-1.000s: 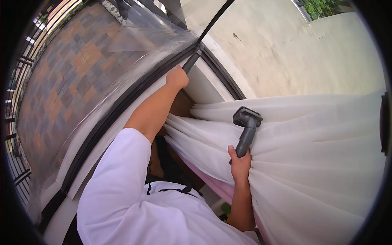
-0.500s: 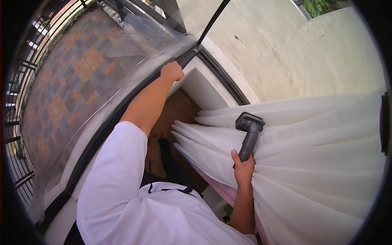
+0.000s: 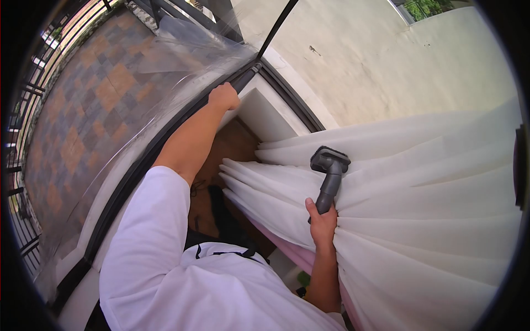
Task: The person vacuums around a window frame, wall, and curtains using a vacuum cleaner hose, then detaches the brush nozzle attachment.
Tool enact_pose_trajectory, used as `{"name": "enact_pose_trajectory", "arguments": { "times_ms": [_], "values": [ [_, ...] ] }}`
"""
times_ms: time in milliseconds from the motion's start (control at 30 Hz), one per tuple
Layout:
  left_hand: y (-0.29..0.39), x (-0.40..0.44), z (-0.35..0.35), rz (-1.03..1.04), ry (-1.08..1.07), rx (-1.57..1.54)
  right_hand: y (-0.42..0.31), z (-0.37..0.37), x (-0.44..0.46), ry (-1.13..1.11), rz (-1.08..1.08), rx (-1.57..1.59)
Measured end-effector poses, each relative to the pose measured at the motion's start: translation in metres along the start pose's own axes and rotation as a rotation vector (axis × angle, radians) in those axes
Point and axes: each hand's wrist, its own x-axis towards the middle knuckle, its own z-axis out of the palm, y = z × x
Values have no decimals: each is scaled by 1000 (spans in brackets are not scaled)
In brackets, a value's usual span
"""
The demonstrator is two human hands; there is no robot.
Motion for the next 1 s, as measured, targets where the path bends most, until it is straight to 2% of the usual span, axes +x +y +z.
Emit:
{"name": "enact_pose_trajectory", "arguments": {
  "times_ms": [167,233,267,300,367,433,500,533,667,733,800,867,900,1000],
  "values": [
    [19,-21,32,37,-13,-64,-1,-5,4,-72,55,-10],
    [29,-48,45,85,-63,-84,-11,-6,2,-84,111,-7],
    [35,-58,62,99,-101,-66,13,-5,9,-37,13,-78],
    [41,-74,80,171,-98,-53,9,-9,8,-63,18,-89],
    [53,-107,107,219,-244,18,-2,-8,4,-65,22,-59],
    [50,-130,129,190,-202,-86,-17,-7,1,-60,79,-48],
    [28,-143,140,164,-237,-152,-18,-3,-1,-24,5,-52],
    [11,-152,147,143,-247,-151,-19,-5,-2,-33,36,-65],
    [-89,-216,154,98,-290,-76,-11,-4,0,-9,-23,-60],
    [-137,-253,149,139,-298,-40,-8,0,-1,-26,-7,-6],
    [-158,-297,117,292,-243,-104,-18,6,-9,-19,5,31],
    [-141,-342,66,362,-186,-177,-40,15,-18,-13,217,604],
    [-131,-357,50,431,-113,-187,-42,10,-17,-92,231,656],
    [-114,-391,23,602,88,-260,-40,13,-14,-19,231,752]
  ]
}}
